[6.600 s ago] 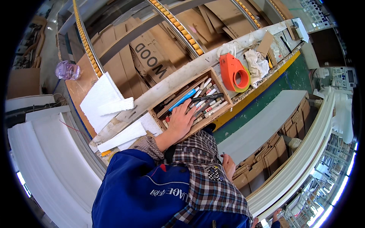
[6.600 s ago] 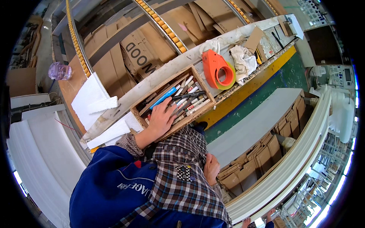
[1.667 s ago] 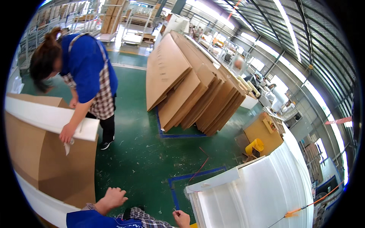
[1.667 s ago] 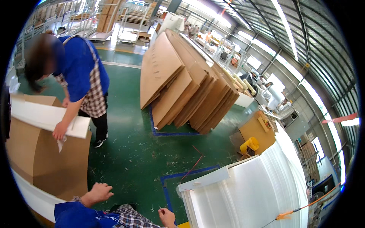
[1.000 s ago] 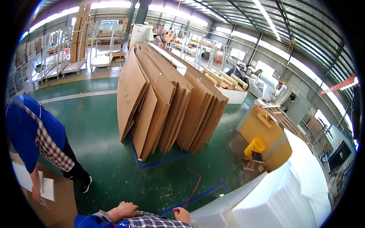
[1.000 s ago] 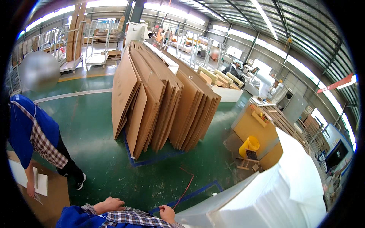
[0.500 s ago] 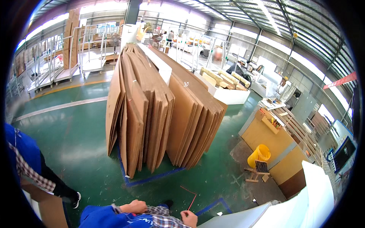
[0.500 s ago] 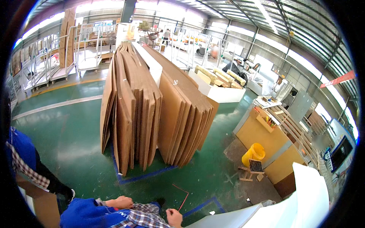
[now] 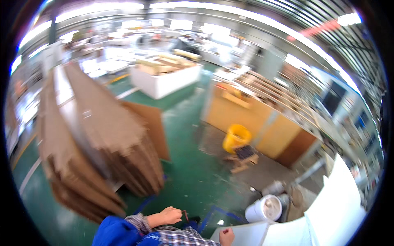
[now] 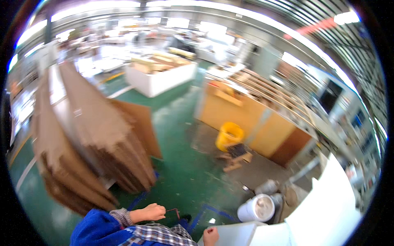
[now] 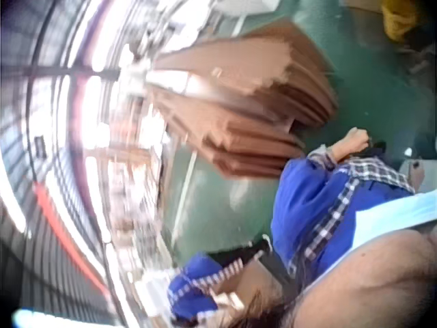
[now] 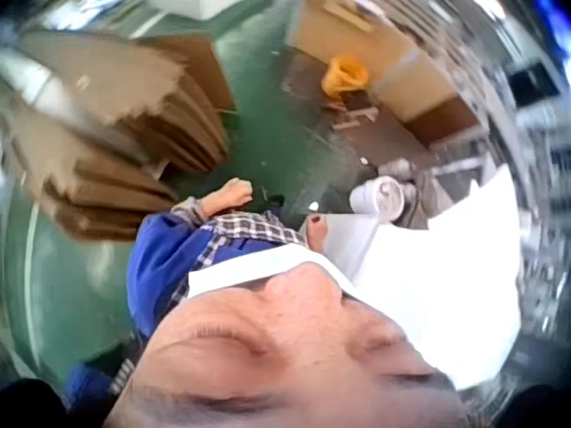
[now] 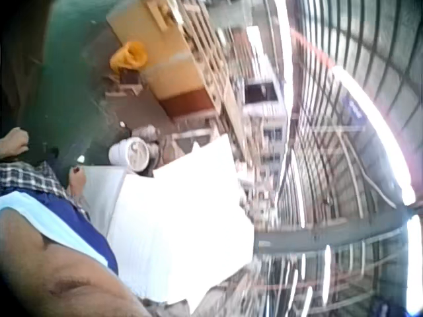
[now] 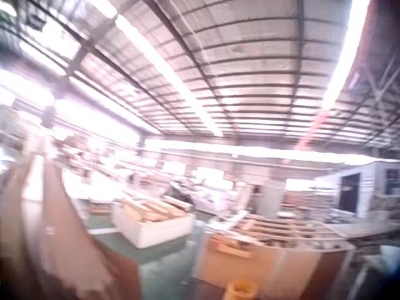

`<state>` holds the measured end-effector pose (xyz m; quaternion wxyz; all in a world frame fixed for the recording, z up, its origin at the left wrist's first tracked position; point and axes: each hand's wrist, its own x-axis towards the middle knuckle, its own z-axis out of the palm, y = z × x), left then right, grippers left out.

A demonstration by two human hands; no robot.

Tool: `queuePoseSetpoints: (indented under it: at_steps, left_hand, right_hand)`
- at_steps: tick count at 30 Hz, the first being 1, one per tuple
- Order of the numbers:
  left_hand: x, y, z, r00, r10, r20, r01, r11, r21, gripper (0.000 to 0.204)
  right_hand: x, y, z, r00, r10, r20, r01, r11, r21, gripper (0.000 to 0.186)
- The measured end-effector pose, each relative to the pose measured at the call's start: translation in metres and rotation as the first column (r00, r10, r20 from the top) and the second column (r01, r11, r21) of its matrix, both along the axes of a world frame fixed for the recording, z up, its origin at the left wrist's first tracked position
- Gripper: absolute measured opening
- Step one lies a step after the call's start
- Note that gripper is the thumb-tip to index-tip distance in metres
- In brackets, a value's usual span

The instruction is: The person uses a utility knife to scrape and smooth the surface of long white wooden planks. They work on the edges and flat surfaces of the planks, removing excess material. Another person is visible in the background wiping a similar plank with a cloth.

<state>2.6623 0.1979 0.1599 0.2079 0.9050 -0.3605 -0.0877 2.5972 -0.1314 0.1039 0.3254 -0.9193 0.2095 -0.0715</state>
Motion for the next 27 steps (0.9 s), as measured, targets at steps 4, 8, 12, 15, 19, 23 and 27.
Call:
queuePoseSetpoints:
  at_steps: [4,8,12,15,19,23,27]
  left_hand:
    - [0.077,-0.052,-0.006,0.95,-0.062,-0.306,0.017,0.989,-0.145,0.027]
    - [0.159,-0.08,-0.012,0.964,-0.041,-0.265,0.036,0.999,-0.022,0.031]
    - [0.245,-0.099,-0.001,0.989,-0.047,-0.137,0.029,0.991,-0.13,0.033]
    - [0.292,-0.123,-0.001,0.929,0.056,-0.367,-0.068,0.997,-0.02,0.032]
    - [0.361,-0.113,-0.038,0.874,0.103,-0.476,-0.195,0.97,-0.147,0.029]
    - [0.476,-0.081,-0.123,0.899,0.097,-0.427,-0.178,0.972,-0.155,0.023]
    - [0.581,-0.114,-0.034,0.873,0.289,-0.393,-0.287,0.956,0.067,0.021]
  right_hand:
    - [0.095,-0.028,-0.007,0.985,-0.103,0.135,0.097,0.994,0.048,0.018]
    - [0.211,-0.046,0.024,0.967,0.014,0.256,-0.039,0.995,0.092,0.021]
    - [0.327,-0.074,0.049,0.962,0.033,0.273,-0.042,0.999,0.028,0.02]
    - [0.396,-0.085,0.066,0.952,-0.021,0.305,0.008,0.999,0.043,0.019]
    - [0.474,-0.06,0.052,0.948,0.101,0.302,-0.104,0.995,-0.004,0.014]
    - [0.524,-0.06,0.041,0.988,0.015,0.154,-0.042,0.984,0.174,0.026]
    - [0.562,-0.062,0.017,0.983,-0.166,0.074,0.156,0.979,0.133,0.032]
